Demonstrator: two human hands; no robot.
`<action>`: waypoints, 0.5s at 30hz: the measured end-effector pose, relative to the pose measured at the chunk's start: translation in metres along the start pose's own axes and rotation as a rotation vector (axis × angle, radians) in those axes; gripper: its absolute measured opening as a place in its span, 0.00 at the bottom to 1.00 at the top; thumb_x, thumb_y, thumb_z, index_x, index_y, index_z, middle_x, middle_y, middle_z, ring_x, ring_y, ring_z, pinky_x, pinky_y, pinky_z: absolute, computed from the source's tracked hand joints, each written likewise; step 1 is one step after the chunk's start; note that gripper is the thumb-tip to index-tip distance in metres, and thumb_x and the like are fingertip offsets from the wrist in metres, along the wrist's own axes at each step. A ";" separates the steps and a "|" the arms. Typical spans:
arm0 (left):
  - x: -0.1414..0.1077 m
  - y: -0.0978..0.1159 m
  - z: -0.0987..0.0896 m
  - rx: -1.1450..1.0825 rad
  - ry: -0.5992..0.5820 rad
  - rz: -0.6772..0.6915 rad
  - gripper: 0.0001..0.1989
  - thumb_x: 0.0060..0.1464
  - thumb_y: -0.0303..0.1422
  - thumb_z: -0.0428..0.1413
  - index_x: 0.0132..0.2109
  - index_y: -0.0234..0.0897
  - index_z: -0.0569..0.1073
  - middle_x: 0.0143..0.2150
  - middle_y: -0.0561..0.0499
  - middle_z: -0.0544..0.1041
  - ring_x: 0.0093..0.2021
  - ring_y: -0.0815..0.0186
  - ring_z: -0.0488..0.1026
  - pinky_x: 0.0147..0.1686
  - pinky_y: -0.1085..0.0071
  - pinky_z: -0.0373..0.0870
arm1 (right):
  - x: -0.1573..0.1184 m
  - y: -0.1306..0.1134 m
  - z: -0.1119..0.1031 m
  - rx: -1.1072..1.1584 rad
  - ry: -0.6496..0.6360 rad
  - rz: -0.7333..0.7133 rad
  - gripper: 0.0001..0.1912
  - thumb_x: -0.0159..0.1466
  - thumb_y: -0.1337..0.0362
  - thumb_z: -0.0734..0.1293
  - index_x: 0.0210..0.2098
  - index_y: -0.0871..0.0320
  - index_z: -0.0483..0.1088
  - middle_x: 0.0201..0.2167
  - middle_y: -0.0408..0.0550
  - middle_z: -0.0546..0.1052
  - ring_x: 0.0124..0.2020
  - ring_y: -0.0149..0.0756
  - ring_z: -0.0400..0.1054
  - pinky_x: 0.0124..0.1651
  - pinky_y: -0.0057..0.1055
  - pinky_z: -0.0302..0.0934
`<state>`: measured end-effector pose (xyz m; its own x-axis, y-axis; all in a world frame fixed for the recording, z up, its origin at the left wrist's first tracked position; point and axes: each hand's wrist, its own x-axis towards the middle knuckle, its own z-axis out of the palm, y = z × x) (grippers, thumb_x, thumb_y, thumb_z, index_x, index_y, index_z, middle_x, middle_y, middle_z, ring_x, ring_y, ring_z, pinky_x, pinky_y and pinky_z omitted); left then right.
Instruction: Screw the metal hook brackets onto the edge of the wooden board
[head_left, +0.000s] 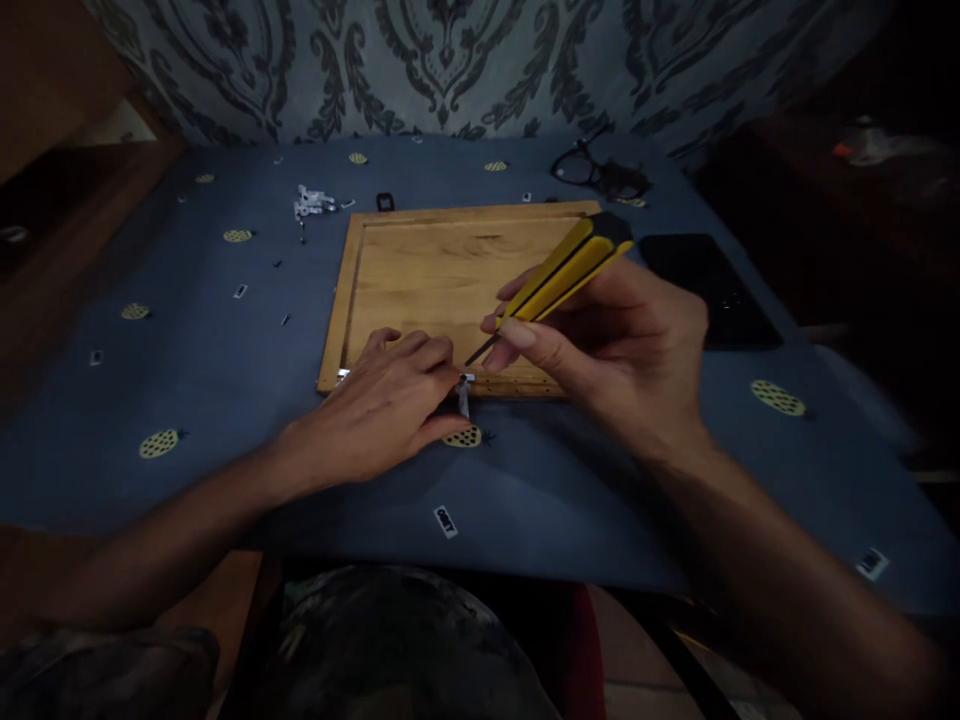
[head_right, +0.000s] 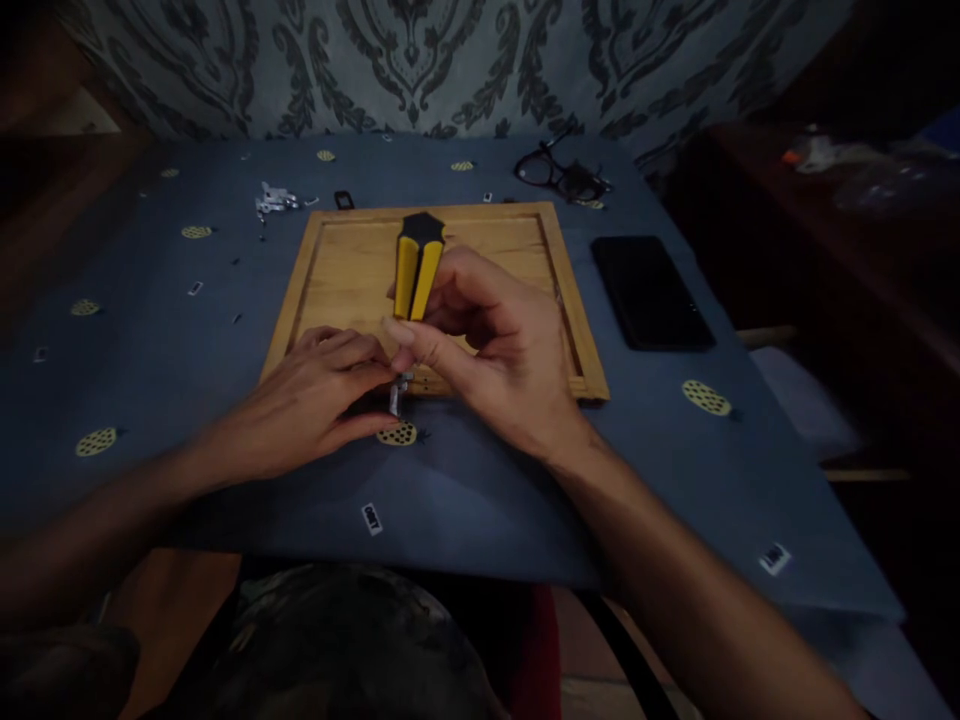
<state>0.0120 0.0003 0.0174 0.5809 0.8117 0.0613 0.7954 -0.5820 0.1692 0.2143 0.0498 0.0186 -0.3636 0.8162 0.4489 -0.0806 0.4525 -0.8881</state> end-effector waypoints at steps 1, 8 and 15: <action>0.000 0.000 0.000 0.001 0.007 0.002 0.13 0.68 0.40 0.60 0.51 0.35 0.78 0.50 0.44 0.77 0.54 0.52 0.74 0.57 0.53 0.66 | 0.000 0.000 0.000 0.004 0.008 -0.001 0.14 0.60 0.51 0.80 0.34 0.51 0.76 0.33 0.42 0.79 0.27 0.32 0.77 0.34 0.33 0.74; -0.001 -0.002 0.002 0.010 0.009 0.011 0.15 0.70 0.42 0.58 0.51 0.35 0.78 0.55 0.42 0.78 0.56 0.52 0.74 0.58 0.52 0.66 | -0.001 0.002 0.001 -0.005 -0.025 0.055 0.14 0.59 0.52 0.80 0.34 0.50 0.76 0.31 0.39 0.79 0.27 0.33 0.77 0.34 0.32 0.77; -0.002 -0.001 0.003 0.008 0.016 -0.004 0.14 0.69 0.42 0.59 0.51 0.35 0.77 0.57 0.42 0.78 0.56 0.51 0.74 0.57 0.52 0.66 | -0.002 0.005 0.001 0.024 -0.051 0.064 0.14 0.59 0.52 0.81 0.35 0.51 0.76 0.30 0.39 0.79 0.28 0.34 0.79 0.35 0.32 0.77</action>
<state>0.0106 -0.0004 0.0137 0.5745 0.8149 0.0765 0.7994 -0.5787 0.1612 0.2138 0.0501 0.0136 -0.4153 0.8237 0.3861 -0.0781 0.3905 -0.9173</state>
